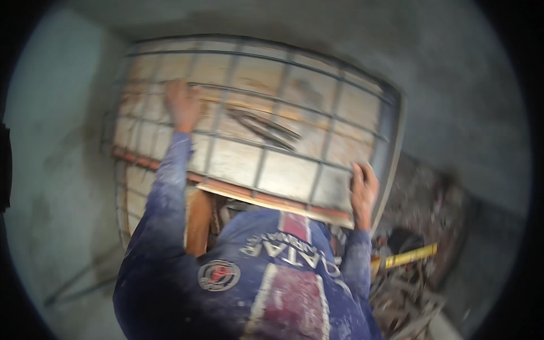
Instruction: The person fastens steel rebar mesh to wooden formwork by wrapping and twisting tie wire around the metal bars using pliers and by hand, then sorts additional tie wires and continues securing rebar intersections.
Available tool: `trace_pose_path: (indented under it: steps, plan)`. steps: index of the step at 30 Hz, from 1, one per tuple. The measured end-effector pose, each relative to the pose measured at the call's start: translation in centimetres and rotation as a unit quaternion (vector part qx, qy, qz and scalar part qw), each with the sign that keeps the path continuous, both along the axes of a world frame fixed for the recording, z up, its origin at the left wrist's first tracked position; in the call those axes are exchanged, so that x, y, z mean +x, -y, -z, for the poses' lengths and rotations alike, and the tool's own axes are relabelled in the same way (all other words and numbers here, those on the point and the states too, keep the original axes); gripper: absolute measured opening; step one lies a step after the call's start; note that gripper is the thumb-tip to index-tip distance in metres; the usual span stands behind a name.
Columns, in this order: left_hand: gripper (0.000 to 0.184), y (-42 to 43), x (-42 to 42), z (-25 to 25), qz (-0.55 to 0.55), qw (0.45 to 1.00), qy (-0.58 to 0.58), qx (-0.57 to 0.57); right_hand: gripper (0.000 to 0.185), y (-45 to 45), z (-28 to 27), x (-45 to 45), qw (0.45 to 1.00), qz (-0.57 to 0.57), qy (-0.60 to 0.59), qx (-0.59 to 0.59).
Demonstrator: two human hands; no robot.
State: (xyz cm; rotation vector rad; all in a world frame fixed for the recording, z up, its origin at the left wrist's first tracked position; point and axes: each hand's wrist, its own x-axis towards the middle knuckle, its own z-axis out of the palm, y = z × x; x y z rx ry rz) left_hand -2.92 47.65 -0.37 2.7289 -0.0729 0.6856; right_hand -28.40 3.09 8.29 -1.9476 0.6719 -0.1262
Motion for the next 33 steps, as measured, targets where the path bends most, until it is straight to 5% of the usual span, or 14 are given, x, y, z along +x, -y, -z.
trace_pose_path:
  steps: [5, 8, 12, 19, 33]
  plan:
    - [0.036, 9.6, -8.0, -9.5, 0.229, 0.92, -0.168, -0.27, 0.022, -1.5, -2.4, 0.8, 0.99, -0.133, -0.004, -0.046]
    - [0.037, 16.7, -14.5, -12.5, 0.417, 0.838, -0.232, -0.266, 0.018, -3.8, -3.5, 0.6, 0.96, -0.273, 0.004, -0.055]
    - [0.026, 19.4, -18.5, -10.1, 0.527, 0.783, -0.25, -0.217, 0.017, -5.7, -3.9, -1.2, 0.959, -0.282, -0.008, -0.027]
    - [0.009, 19.1, -18.9, -9.7, 0.583, 0.75, -0.255, -0.181, 0.018, -6.2, -2.6, -4.1, 0.959, -0.223, -0.028, 0.171]
    - [0.016, 24.1, -16.3, -9.0, 0.568, 0.799, -0.157, -0.123, 0.013, -1.4, -1.8, -3.0, 0.966, -0.215, 0.094, -0.112]
